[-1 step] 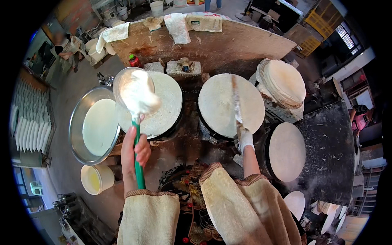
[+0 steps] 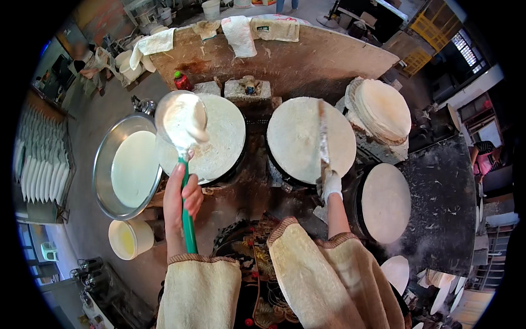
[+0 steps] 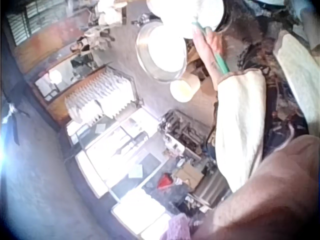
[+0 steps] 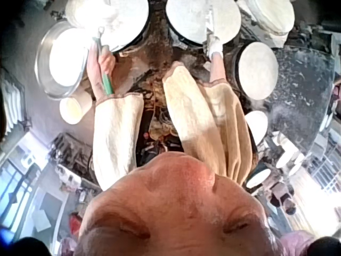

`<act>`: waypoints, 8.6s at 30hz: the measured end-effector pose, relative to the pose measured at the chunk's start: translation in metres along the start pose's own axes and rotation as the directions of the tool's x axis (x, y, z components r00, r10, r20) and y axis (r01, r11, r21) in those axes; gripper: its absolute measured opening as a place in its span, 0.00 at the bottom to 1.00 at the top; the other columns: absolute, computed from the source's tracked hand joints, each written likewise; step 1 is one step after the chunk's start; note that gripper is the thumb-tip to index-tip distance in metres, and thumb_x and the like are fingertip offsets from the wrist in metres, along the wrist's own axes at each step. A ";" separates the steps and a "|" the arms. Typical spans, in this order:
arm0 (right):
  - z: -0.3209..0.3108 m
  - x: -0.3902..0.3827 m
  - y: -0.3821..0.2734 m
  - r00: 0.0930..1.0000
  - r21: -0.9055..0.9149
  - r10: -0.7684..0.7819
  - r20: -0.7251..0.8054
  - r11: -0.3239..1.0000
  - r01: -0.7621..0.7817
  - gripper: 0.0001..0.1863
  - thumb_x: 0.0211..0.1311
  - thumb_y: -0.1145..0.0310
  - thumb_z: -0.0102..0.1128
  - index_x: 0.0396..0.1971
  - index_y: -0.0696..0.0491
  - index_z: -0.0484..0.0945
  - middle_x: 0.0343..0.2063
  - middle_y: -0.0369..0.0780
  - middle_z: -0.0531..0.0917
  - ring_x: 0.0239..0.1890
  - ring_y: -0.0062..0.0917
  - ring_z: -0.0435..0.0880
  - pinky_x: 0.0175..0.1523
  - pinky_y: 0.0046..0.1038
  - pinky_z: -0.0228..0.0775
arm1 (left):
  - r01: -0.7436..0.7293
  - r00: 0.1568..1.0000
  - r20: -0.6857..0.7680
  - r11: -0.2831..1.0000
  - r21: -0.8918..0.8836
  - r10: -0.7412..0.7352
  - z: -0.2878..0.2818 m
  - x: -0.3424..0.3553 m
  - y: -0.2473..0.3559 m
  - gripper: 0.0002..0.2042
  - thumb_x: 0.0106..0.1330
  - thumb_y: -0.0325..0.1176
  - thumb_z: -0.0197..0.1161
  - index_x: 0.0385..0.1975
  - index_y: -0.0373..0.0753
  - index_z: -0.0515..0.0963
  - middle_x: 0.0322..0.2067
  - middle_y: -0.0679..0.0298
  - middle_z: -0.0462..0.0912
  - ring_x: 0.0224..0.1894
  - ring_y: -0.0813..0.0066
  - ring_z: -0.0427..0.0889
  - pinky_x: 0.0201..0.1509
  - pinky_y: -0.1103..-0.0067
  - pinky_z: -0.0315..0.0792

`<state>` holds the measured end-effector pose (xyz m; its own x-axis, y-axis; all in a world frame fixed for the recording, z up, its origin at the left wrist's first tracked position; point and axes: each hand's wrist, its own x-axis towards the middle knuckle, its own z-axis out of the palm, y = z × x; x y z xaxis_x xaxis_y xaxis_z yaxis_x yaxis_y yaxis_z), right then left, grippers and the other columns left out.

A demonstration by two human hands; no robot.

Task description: The person pours batter from a ladle onto a hot griddle and uses a wooden spreader to distribute it into a thin, circular crepe. They flip the crepe to cook the other side and then stack the finished crepes on a pile. The process is repeated continuously.

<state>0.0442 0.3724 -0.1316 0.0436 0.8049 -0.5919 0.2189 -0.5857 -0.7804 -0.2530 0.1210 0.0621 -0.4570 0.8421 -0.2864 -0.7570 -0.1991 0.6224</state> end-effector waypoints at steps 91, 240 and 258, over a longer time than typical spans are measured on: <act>-0.079 0.118 -0.328 0.721 -0.459 -0.692 0.034 0.630 0.626 0.20 0.44 0.60 0.70 0.34 0.59 0.80 0.29 0.43 0.83 0.31 0.30 0.80 0.43 0.30 0.70 | 0.060 0.936 -0.326 0.974 -0.219 -0.131 -0.117 0.027 0.005 0.10 0.64 0.31 0.51 0.20 0.44 0.62 0.10 0.75 0.60 0.07 0.88 0.59 0.05 0.88 0.56; 0.184 -0.172 0.122 0.992 -0.008 -0.099 0.078 0.995 0.100 0.23 0.61 0.62 0.55 0.55 0.53 0.71 0.28 0.33 0.79 0.22 0.13 0.71 0.29 0.18 0.65 | -0.550 0.835 0.549 -0.012 0.835 -0.028 -0.152 0.277 0.013 0.22 0.61 0.37 0.56 0.57 0.49 0.67 0.17 0.58 0.73 0.20 0.57 0.75 0.26 0.67 0.70; 0.263 -0.169 0.062 0.980 -0.021 -0.196 0.033 0.980 0.197 0.22 0.59 0.65 0.56 0.54 0.54 0.72 0.26 0.37 0.83 0.20 0.12 0.75 0.24 0.19 0.68 | -0.593 0.761 0.648 -0.433 0.679 -0.026 -0.218 0.302 0.100 0.23 0.56 0.26 0.60 0.54 0.48 0.71 0.30 0.47 0.79 0.32 0.47 0.78 0.34 0.62 0.72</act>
<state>-0.2063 0.1742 -0.1332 -0.0326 0.9004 -0.4339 0.2440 -0.4138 -0.8771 -0.5687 0.2461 -0.1206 -0.0256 0.9708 0.2384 0.9160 -0.0727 0.3945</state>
